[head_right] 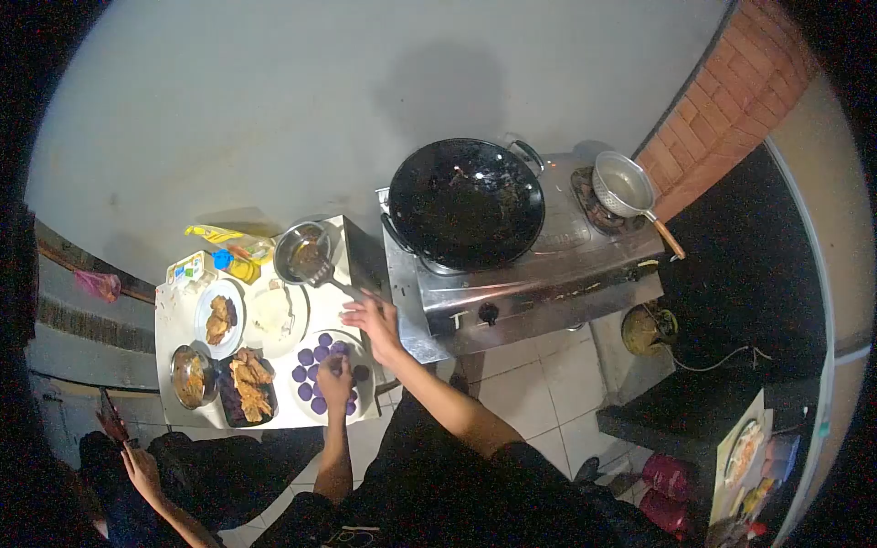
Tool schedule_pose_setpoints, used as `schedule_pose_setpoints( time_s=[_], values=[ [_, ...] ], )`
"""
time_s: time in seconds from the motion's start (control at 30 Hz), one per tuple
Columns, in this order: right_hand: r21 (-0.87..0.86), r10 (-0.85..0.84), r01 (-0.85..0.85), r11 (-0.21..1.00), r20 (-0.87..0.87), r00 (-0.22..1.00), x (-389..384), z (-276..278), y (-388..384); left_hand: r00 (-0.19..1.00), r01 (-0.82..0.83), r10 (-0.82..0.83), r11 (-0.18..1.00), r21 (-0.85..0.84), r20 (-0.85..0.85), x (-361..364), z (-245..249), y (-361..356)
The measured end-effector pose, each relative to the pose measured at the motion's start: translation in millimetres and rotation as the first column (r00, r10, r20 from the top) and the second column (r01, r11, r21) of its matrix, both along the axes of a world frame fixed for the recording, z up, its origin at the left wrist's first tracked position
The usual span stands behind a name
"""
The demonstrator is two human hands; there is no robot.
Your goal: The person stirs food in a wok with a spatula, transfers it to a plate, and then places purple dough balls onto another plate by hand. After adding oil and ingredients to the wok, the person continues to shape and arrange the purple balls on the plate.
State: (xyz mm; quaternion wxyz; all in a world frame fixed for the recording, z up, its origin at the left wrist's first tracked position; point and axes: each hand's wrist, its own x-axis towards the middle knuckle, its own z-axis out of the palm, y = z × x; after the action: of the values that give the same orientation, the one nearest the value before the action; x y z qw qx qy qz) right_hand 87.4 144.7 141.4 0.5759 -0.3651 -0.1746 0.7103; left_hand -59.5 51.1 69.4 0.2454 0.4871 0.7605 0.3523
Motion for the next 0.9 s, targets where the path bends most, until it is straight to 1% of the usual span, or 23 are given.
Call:
schedule_pose_setpoints(
  time_s=[0.03,0.07,0.1,0.17,0.2,0.23,0.27,0.3,0.33,0.43,0.57,0.6,0.7,0.8,0.9],
  values=[
    [0.005,0.044,-0.044,0.999,0.022,0.999,-15.4,-11.3,14.7,0.996,0.042,-0.038,0.998,0.041,-0.079,-2.7,-0.8,-1.3],
    [-0.04,0.103,-0.104,0.994,-0.033,0.994,-29.5,-20.3,30.4,0.984,0.089,-0.076,0.993,0.078,-0.159,-3.8,-1.3,-2.4],
    [-0.064,0.127,-0.127,0.99,-0.018,0.992,-41.8,-29.6,43.8,0.965,0.14,-0.111,0.984,0.111,-0.237,-3.4,-2.4,-2.6],
    [-0.109,0.172,-0.17,0.979,0.009,0.985,-62.2,-41.2,66.7,0.961,0.147,-0.126,0.987,0.065,-0.248,-2.3,-6.4,-2.7],
    [-0.151,0.198,-0.185,0.971,0.07,0.978,-70.3,-41.6,73.6,0.957,0.151,-0.135,0.988,0.042,-0.257,-3.8,-9.4,-2.9],
    [-0.145,0.22,-0.205,0.968,0.092,0.971,-75.8,-42.7,80.5,0.952,0.155,-0.145,0.988,0.018,-0.268,-6.3,-12.0,-3.8],
    [-0.141,0.242,-0.225,0.964,0.113,0.964,-80.5,-44.3,86.7,0.925,0.204,-0.187,0.979,0.017,-0.33,-9.1,-15.3,-5.0],
    [-0.139,0.263,-0.245,0.96,0.135,0.955,-85.6,-50.7,92.2,0.925,0.218,-0.212,0.976,-0.017,-0.316,-8.0,-10.6,-4.2],
    [-0.146,0.315,-0.298,0.943,0.109,0.943,-90.5,-56.8,98.7,0.928,0.215,-0.212,0.976,-0.025,-0.307,-9.8,-14.6,-4.8],
    [-0.228,0.312,-0.28,0.932,0.114,0.943,-104.6,-64.2,102.5,0.941,0.197,-0.209,0.978,-0.074,-0.265,-11.0,-14.5,-6.2],
    [-0.245,0.321,-0.288,0.926,0.109,0.941,-115.2,-75.0,103.2,0.949,0.188,-0.213,0.974,-0.126,-0.234,-15.8,-19.8,-4.0],
    [-0.265,0.337,-0.297,0.917,0.123,0.933,-117.8,-78.2,104.3,0.936,0.23,-0.257,0.964,-0.134,-0.239,-21.6,-30.3,-3.6],
    [-0.283,0.393,-0.342,0.896,0.146,0.908,-117.0,-84.4,104.3,0.943,0.213,-0.242,0.966,-0.145,-0.227,-22.2,-32.3,0.6],
    [-0.302,0.417,-0.358,0.884,0.159,0.895,-115.0,-86.1,101.5,0.946,0.189,-0.213,0.975,-0.118,-0.244,-18.3,-29.6,6.9],
    [-0.327,0.492,-0.415,0.849,0.204,0.847,-102.7,-81.9,96.9,0.952,0.163,-0.185,0.981,-0.11,-0.244,-16.9,-26.3,9.0]
  ],
)
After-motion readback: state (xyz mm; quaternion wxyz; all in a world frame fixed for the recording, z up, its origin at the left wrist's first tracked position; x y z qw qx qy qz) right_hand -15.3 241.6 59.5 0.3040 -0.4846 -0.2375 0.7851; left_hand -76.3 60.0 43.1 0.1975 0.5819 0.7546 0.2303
